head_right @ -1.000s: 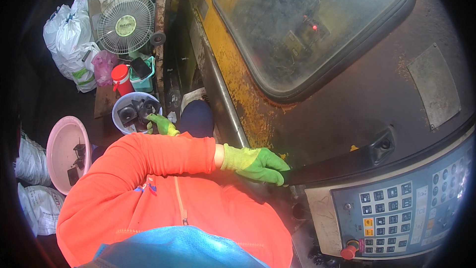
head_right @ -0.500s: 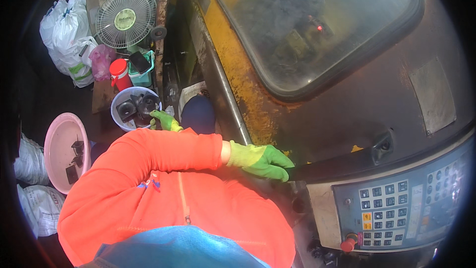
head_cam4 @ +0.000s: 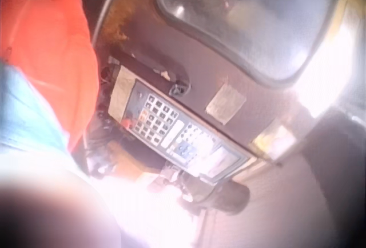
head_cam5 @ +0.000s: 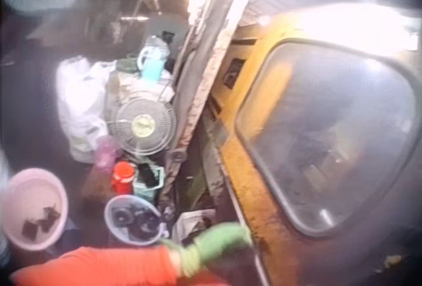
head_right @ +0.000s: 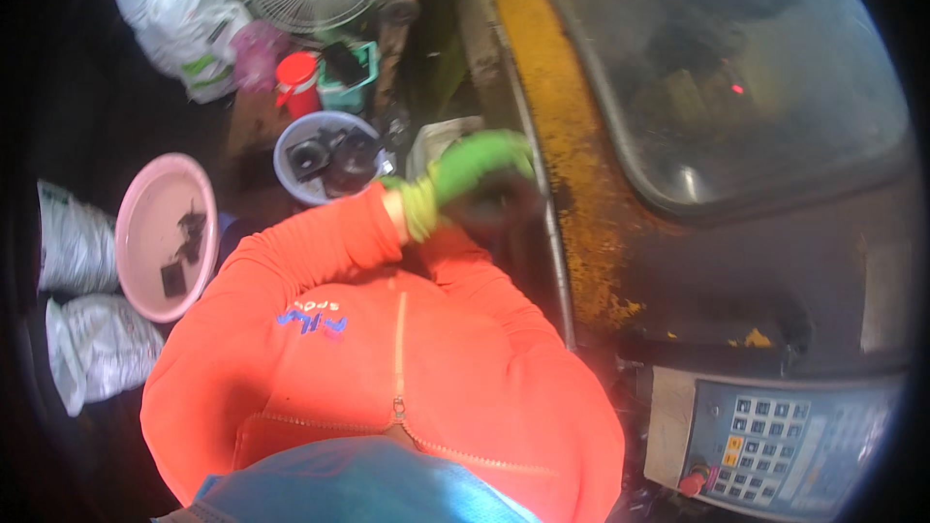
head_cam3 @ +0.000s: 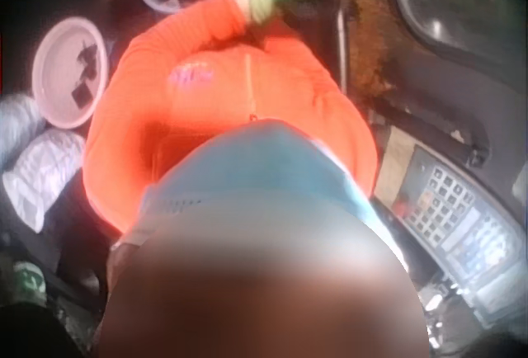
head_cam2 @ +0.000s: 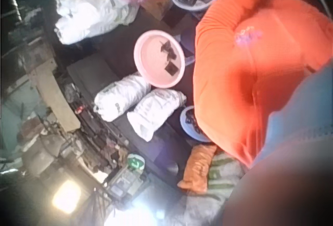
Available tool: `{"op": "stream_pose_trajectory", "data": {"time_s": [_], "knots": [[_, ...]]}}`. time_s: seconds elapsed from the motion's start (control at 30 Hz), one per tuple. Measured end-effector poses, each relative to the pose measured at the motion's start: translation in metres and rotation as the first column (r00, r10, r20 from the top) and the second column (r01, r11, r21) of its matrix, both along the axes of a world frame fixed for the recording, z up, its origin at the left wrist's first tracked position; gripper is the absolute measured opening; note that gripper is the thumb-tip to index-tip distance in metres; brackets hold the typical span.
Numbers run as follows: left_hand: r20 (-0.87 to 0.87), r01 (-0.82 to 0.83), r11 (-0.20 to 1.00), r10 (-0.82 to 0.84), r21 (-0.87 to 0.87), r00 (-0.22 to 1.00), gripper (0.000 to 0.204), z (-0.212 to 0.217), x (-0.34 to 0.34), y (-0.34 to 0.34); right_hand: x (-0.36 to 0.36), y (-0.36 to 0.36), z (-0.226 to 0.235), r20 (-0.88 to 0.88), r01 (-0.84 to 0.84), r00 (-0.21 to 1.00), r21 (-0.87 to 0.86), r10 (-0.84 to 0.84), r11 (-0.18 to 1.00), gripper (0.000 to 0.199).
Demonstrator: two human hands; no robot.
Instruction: The person assembles small black plastic components by hand, inserting pieces into larger housings and placing finished units into a white bucket. The person also uses pliers to manipulate metal parts in a black tray and operates a nearby machine by pressing a button.
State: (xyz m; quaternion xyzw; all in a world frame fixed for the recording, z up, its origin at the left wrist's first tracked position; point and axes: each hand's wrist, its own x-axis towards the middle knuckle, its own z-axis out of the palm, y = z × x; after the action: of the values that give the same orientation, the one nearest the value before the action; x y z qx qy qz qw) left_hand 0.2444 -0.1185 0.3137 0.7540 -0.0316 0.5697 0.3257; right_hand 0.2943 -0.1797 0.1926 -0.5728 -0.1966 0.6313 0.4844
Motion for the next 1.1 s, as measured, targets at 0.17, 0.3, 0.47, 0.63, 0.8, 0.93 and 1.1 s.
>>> {"op": "stream_pose_trajectory", "data": {"time_s": [0.17,0.3,0.47,0.63,0.8,0.93,1.1], "knots": [[-0.098,-0.305,0.810,0.297,-0.500,0.950,0.040,-0.045,-0.102,0.069,-0.029,0.059,-0.031,-0.134,-0.123,0.985,-0.104,0.108,0.987,0.018],[-0.241,-0.610,0.726,0.561,-0.317,0.792,0.040,-0.076,-0.168,0.075,-0.030,0.067,-0.038,-0.228,-0.186,0.961,-0.125,0.154,0.975,0.016],[-0.505,-0.890,0.377,0.733,-0.256,0.455,0.036,-0.120,-0.262,0.048,0.003,0.066,-0.016,-0.342,-0.212,0.914,0.060,0.219,0.976,0.026],[-0.736,-0.971,0.166,0.677,0.172,-0.015,0.050,-0.144,-0.332,0.013,0.022,0.067,-0.009,-0.340,-0.196,0.913,0.117,0.225,0.974,0.036],[-0.292,-0.536,0.064,0.781,-0.842,0.552,0.073,-0.133,-0.339,0.006,-0.004,0.059,-0.012,-0.182,-0.269,0.948,-0.017,0.262,0.963,0.032],[-0.487,-0.884,0.224,0.766,-0.410,0.420,0.089,-0.107,-0.305,0.003,-0.043,0.059,0.006,-0.122,-0.371,0.923,-0.033,0.364,0.928,0.040],[-0.435,-0.742,0.623,0.613,-0.249,0.660,0.086,-0.078,-0.237,-0.001,-0.089,0.073,0.037,0.000,-0.301,0.952,0.164,0.305,0.939,0.040]]}}
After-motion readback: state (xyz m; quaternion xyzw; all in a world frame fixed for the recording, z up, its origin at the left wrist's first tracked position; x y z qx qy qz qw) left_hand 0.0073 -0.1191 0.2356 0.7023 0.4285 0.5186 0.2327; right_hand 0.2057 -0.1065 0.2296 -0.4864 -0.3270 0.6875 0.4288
